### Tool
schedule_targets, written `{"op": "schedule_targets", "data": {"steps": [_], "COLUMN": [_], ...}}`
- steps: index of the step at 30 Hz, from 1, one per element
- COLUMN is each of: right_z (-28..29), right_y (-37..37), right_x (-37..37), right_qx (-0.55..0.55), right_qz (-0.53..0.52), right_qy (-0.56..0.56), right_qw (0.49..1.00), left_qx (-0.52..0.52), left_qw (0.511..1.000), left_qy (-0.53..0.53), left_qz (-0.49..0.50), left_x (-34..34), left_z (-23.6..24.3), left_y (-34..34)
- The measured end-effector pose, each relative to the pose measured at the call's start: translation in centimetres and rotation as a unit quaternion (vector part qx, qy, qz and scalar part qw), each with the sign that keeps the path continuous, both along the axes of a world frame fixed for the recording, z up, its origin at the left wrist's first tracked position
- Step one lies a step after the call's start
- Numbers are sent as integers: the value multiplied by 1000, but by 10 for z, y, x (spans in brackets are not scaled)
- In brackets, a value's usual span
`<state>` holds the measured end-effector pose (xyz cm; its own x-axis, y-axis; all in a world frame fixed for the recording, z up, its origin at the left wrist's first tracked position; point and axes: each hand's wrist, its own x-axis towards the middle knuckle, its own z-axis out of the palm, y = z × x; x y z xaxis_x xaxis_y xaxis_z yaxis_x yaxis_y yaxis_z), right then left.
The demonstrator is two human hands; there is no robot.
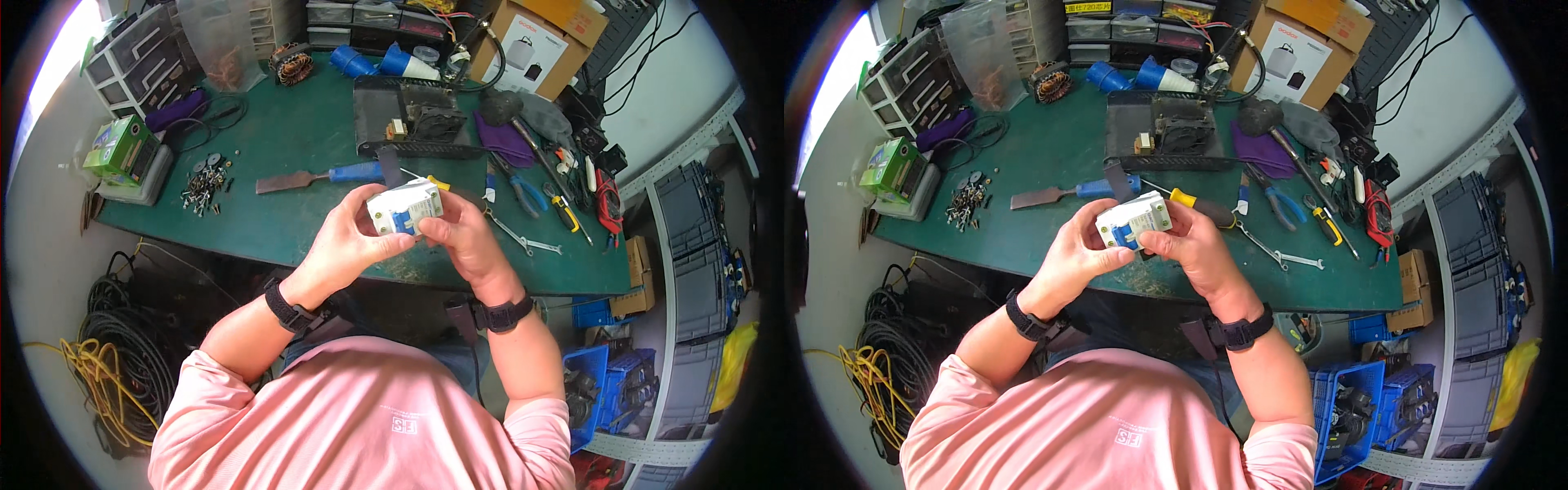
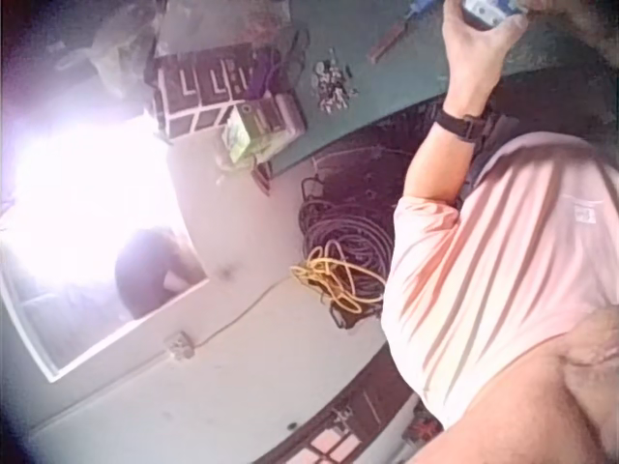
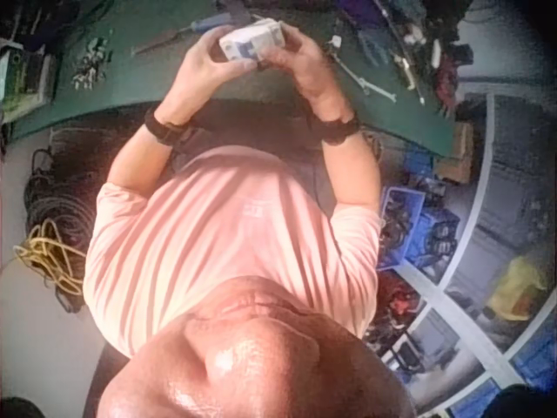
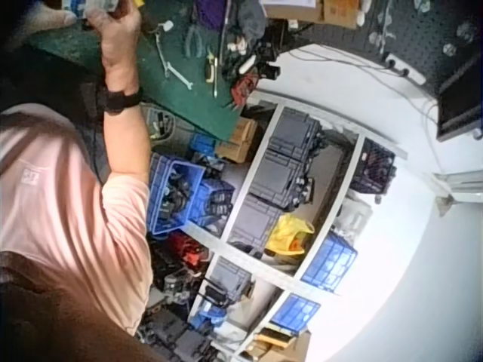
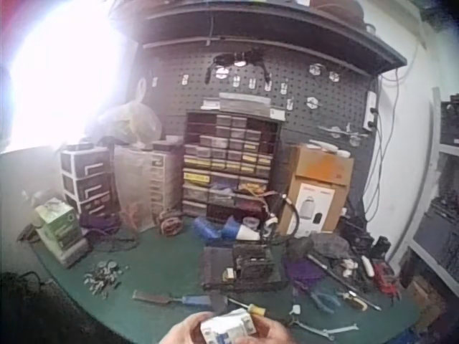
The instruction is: The person holds a white electrical component and uses a yellow-handled screwdriver to adjust internal screws. They then use a blue chisel and a rubber mallet to tap the component, likely to separate or align internal parts. The person continues to manipulate the component by hand, inspecting the internal mechanism.
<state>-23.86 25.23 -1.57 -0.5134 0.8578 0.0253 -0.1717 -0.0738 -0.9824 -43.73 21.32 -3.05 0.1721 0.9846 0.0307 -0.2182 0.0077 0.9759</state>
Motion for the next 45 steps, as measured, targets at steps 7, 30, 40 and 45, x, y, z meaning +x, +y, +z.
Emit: {"op": "schedule_targets", "data": {"steps": [7, 30, 40, 45], "right_z": [-2, -6, -34, -44], "right_y": [-3, -5, -8, -17], "right_x": [-2, -9, -13, -34], "right_qx": [-25, -22, -261, -260], "right_qz": [13, -16, 58, 107], "right_qy": [11, -60, 172, 242], "right_qw": [1000, 998, 948, 929], "left_qx": [19, 11, 118, 61], "left_qw": [999, 999, 989, 992], "left_qy": [19, -10, 57, -94], "left_qz": [28, 33, 64, 51], "left_x": [2, 0, -20, -20], "left_z": [4, -6, -19, -20], "left_y": [-3, 0, 2, -1]}}
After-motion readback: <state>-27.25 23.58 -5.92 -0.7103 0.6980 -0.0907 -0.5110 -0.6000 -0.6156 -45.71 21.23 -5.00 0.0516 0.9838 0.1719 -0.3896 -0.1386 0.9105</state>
